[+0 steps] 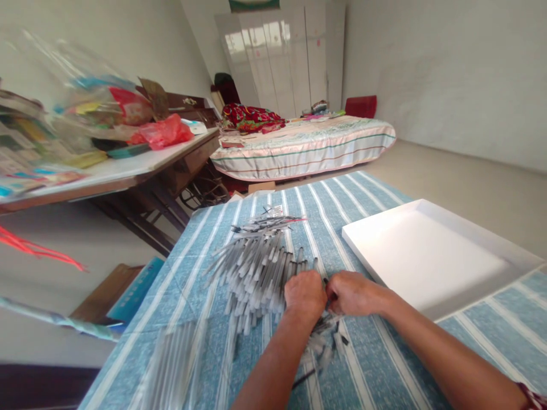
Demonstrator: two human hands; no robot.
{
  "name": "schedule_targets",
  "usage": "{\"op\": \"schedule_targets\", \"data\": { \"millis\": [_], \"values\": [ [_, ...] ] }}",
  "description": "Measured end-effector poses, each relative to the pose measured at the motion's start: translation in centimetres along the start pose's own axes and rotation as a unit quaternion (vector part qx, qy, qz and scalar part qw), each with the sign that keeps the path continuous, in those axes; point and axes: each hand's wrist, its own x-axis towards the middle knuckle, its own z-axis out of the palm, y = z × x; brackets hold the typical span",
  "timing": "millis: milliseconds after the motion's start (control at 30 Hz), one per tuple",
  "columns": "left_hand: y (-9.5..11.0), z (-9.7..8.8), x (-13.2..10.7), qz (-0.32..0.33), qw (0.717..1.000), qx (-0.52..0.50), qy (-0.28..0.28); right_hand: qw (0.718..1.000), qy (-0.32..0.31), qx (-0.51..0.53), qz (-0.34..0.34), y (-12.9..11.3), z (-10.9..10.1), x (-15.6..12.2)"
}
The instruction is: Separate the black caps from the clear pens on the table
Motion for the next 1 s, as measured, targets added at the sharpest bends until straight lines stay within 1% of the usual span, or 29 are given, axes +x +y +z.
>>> {"op": "schedule_targets", "data": {
  "millis": [100, 167, 233, 300, 367, 433, 500, 633, 733, 767, 833, 933, 1000],
  "values": [
    [-0.4, -0.4, -0.8, 0.005, 0.999, 0.013, 0.033, 0.997, 0.07, 0.011, 0.044, 0.6, -0.7, 0.2],
    [-0.9, -0.8, -2.0, 0.028, 0.998, 0.011, 0.059, 0.989, 0.125, 0.043, 0.071, 0.7, -1.2, 0.3],
    [-1.6, -1.3, -3.5, 0.065, 0.994, -0.008, 0.092, 0.973, 0.167, 0.135, 0.08, 0.7, -1.6, 0.3],
    [-2.3, -1.5, -5.1, 0.11, 0.986, -0.045, 0.115, 0.948, 0.185, 0.25, 0.068, 0.5, -1.6, 0.1],
    [-3.0, -1.5, -6.4, 0.145, 0.979, -0.084, 0.118, 0.929, 0.158, 0.33, 0.043, 0.1, -1.3, -0.1],
    [-3.7, -1.3, -7.4, 0.16, 0.972, -0.125, 0.117, 0.921, 0.107, 0.375, 0.019, -0.2, -0.9, -0.2],
    [-4.4, -1.0, -8.0, 0.15, 0.967, -0.17, 0.115, 0.91, 0.064, 0.409, -0.002, -0.5, -0.4, -0.3],
    [-5.4, -0.9, -8.7, 0.113, 0.957, -0.251, 0.093, 0.88, 0.039, 0.473, -0.029, -1.1, 0.5, -0.2],
    [-5.9, -1.2, -9.1, 0.096, 0.955, -0.274, 0.063, 0.857, 0.016, 0.513, -0.048, -1.3, 1.0, -0.1],
    [-6.1, -1.3, -9.2, 0.092, 0.956, -0.274, 0.056, 0.853, 0.01, 0.519, -0.053, -1.4, 1.2, -0.1],
    [-6.4, -1.5, -9.4, 0.089, 0.957, -0.271, 0.056, 0.858, 0.003, 0.511, -0.056, -1.4, 1.5, 0.0],
    [-6.6, -1.6, -9.4, 0.087, 0.959, -0.259, 0.082, 0.872, -0.017, 0.488, -0.042, -1.3, 1.8, 0.0],
    [-6.7, -1.7, -9.3, 0.084, 0.96, -0.252, 0.09, 0.865, -0.034, 0.499, -0.044, -1.2, 2.0, 0.0]
  ]
}}
